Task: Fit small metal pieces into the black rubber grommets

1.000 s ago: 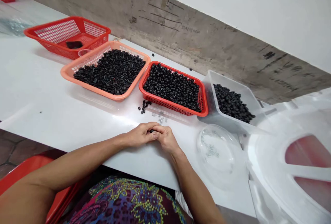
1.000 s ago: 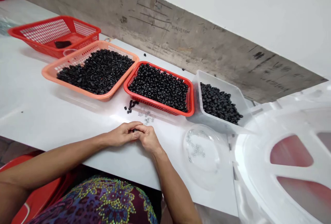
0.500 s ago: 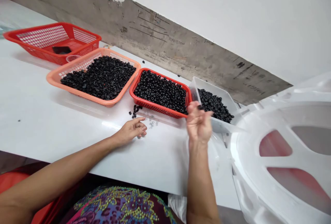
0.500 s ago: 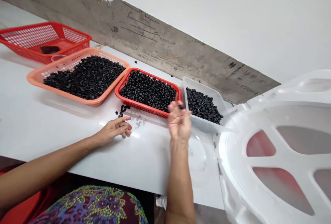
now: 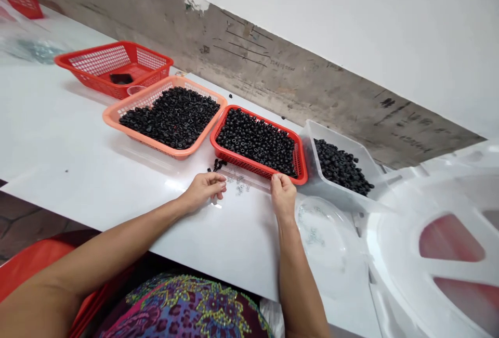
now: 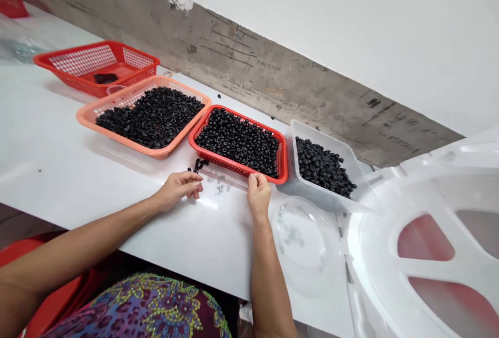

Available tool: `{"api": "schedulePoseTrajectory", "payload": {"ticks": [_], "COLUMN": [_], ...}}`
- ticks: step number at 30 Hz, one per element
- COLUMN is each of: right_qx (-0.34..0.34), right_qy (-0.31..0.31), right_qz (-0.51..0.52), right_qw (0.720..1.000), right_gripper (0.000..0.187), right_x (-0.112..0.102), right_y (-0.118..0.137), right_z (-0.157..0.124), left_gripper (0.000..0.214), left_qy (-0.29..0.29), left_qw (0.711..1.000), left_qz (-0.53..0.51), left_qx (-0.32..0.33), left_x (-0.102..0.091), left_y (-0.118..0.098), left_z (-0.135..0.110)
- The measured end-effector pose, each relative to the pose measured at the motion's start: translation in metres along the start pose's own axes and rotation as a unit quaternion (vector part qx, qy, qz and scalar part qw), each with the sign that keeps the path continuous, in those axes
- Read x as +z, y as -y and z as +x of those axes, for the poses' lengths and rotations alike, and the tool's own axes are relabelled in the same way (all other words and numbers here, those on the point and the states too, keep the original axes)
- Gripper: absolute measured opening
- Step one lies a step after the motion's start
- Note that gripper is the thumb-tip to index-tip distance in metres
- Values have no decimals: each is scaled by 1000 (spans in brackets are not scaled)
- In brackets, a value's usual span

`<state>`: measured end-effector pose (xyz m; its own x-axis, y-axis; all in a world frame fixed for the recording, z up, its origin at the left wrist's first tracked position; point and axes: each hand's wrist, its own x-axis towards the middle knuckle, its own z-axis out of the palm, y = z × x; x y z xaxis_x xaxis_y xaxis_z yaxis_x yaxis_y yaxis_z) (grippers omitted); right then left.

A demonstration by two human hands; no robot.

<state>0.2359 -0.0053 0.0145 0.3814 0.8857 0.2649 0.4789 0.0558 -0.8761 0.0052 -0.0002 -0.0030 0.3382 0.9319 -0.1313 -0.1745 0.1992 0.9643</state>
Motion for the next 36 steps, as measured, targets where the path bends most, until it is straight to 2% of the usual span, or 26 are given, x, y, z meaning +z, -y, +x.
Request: {"api": "schedulePoseTrajectory", "payload": {"ticks": [3,6,8,10,12,15,19,26,28,33,36], "right_qx": [-23,-28,-48,-75,-95,-102,-58,11,12,-14,-32], "right_qy": [-49,-106,-110,-62,14,98,102,96,91,72,67], "right_qz": [-116,-216,-281,-344,-398,-452,-486,-494,-492,-501,-514], "right_qw": [992,970,952,934,912,881,866,864,866,862,855], "right_gripper": [28,28,27,28,28,29,37,38,38,37,38], "right_x": [-6,-16,-19,-19,-14,-3,7,10,12,16,15], "right_y": [-12,-18,-20,-22,-24,-27,-26,-18,-19,-26,-31], "right_z": [-2,-3,-2,-2,-3,-7,-13,-12,-11,-11,-10], "left_gripper": [24,21,20,20,20,20,21,22,22,25,24], "left_qy": [-29,-52,-67,-85,-109,-154,-190,-189,-199,-271,-273], "left_qw": [1000,999,998,996,994,987,979,980,978,962,957], "left_qz": [3,-1,-8,-15,-26,-49,-70,-65,-57,17,86], "left_qx": [9,11,8,3,4,15,14,4,4,38,41], "left_x": [-2,-3,-4,-6,-9,-14,-20,-19,-19,-23,-26], "left_y": [-4,-5,-5,-4,-5,-7,-9,-11,-12,-9,-4], "left_z": [1,2,3,5,7,11,14,13,14,19,21]}}
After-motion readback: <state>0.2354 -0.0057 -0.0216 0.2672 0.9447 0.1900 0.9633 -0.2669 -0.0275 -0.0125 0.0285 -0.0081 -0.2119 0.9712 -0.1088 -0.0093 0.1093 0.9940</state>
